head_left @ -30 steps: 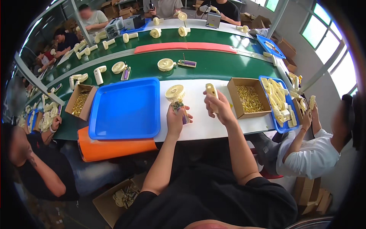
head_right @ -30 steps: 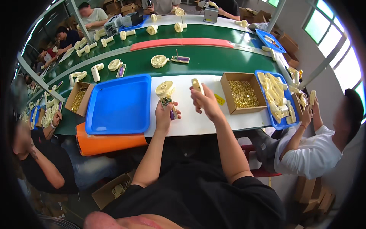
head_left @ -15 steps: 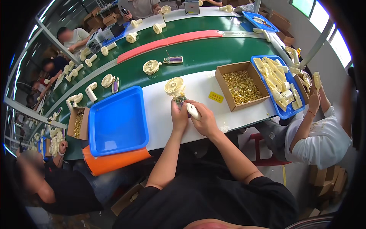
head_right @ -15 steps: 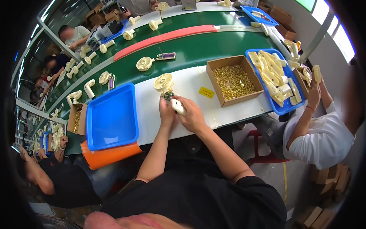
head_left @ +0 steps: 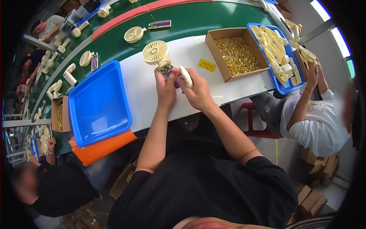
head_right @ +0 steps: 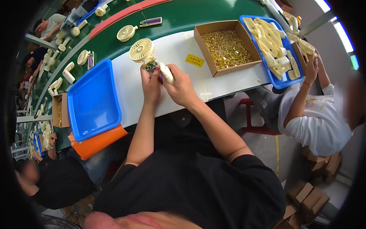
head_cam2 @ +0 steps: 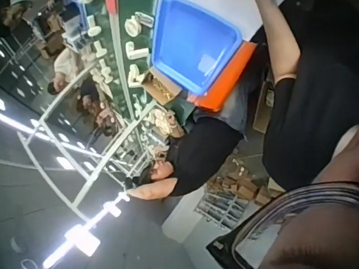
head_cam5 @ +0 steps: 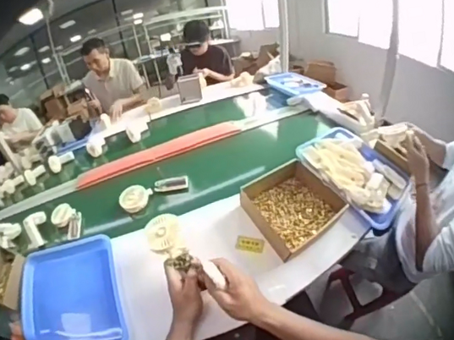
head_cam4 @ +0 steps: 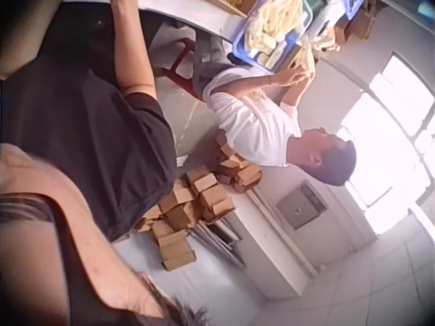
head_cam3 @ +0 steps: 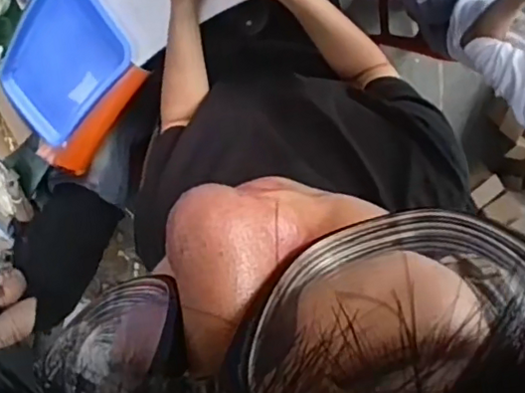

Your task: Manually assembling the housing, motor, circuit board, and fan blades of small portable fans on an assembly line.

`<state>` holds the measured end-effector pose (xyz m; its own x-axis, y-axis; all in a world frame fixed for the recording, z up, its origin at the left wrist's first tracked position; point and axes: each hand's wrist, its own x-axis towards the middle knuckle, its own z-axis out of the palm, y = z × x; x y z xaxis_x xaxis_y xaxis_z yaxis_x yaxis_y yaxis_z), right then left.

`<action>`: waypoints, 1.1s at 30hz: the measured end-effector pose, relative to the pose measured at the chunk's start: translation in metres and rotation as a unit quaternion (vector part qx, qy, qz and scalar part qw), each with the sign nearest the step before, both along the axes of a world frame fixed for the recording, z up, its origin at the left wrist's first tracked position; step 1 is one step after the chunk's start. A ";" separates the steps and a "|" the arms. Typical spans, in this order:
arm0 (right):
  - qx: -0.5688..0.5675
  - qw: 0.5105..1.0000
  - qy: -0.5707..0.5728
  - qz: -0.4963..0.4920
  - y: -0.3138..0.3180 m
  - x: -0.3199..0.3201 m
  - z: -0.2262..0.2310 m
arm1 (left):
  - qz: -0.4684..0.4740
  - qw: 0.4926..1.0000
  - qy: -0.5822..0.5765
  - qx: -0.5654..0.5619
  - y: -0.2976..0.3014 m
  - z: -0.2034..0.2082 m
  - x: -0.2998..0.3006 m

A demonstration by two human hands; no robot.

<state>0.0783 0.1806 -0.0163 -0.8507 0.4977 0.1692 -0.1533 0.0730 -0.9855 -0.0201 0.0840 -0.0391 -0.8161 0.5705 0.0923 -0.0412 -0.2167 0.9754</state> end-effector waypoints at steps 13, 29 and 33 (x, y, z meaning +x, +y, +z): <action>-0.123 0.986 -0.035 0.105 -0.008 0.014 0.001 | 0.045 0.998 0.018 0.034 -0.004 0.001 0.004; -0.305 0.949 0.069 0.047 0.002 0.007 -0.003 | 0.005 0.999 0.036 -0.017 0.000 0.006 0.004; -0.396 0.914 0.090 0.013 0.004 0.009 0.002 | 0.010 0.999 0.029 0.024 0.001 0.011 0.009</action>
<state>0.0876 0.1842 -0.0141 -0.8582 0.5041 -0.0968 -0.3089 -0.6578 -0.6869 -0.0110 0.0847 -0.0280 -0.8195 0.5482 0.1671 0.0207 -0.2630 0.9646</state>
